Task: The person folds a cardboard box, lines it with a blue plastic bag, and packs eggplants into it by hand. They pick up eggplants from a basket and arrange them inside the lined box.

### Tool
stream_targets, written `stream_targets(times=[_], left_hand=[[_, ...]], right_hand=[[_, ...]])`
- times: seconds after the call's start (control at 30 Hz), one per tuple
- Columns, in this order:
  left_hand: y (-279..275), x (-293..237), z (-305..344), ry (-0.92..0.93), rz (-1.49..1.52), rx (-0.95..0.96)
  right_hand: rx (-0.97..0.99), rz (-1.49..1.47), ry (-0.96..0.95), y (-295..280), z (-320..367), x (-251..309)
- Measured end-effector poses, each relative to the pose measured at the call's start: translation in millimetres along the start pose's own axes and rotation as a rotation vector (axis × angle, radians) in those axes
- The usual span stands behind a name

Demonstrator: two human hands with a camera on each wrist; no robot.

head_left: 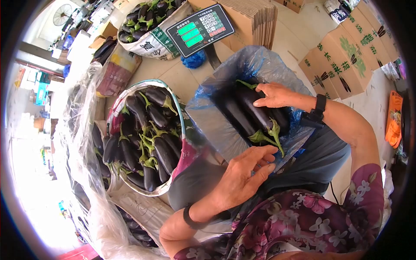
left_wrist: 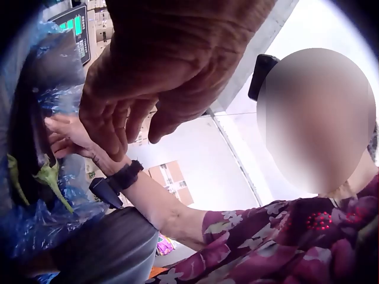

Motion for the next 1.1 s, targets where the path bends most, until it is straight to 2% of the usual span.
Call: stream_targets(times=[0.13,0.23,0.4,0.67,0.77,0.87,0.97,1.03,1.07,1.1], left_hand=[[-0.7,-5.0,1.0,0.018,-0.016,0.018],[0.2,-5.8,1.3,0.022,-0.018,0.022],[1.5,-8.0,2.0,0.011,-0.017,0.056],[4.0,-9.8,0.6,0.027,0.007,0.071],[4.0,-9.7,-1.1,0.033,0.003,0.082],[5.2,-9.5,-1.5,0.043,-0.001,0.083],[5.2,-11.2,-1.7,0.066,-0.023,0.072],[4.1,-9.2,-2.8,0.082,-0.03,0.044],[5.8,-7.3,-3.8,0.14,-0.028,0.035],[6.6,-5.2,-2.8,0.193,-0.032,0.016]], right_hand=[[-0.057,0.055,0.042,-28.7,7.6,8.6],[-0.141,0.017,-0.014,-47.6,13.2,5.4],[-0.143,0.031,-0.028,-57.7,19.7,3.7],[-0.116,0.051,-0.102,-44.0,23.4,3.4],[-0.036,0.043,-0.047,-32.0,25.5,2.3],[-0.003,0.069,-0.098,-22.7,30.1,10.0],[0.101,0.125,0.023,-5.6,32.4,17.3],[0.084,0.105,0.047,14.2,31.3,12.3],[0.054,0.085,0.067,21.0,28.4,10.6],[0.131,-0.003,0.051,24.8,26.4,12.9]])
Point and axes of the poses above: each hand's wrist, its own z-axis away from the middle knuckle, its own y-axis out of the palm, x = y × z, the point moved 4 cm from there along -z, towards the middle knuckle, and after that the axes turned 3 degrees about x, right-handed, at the moved point
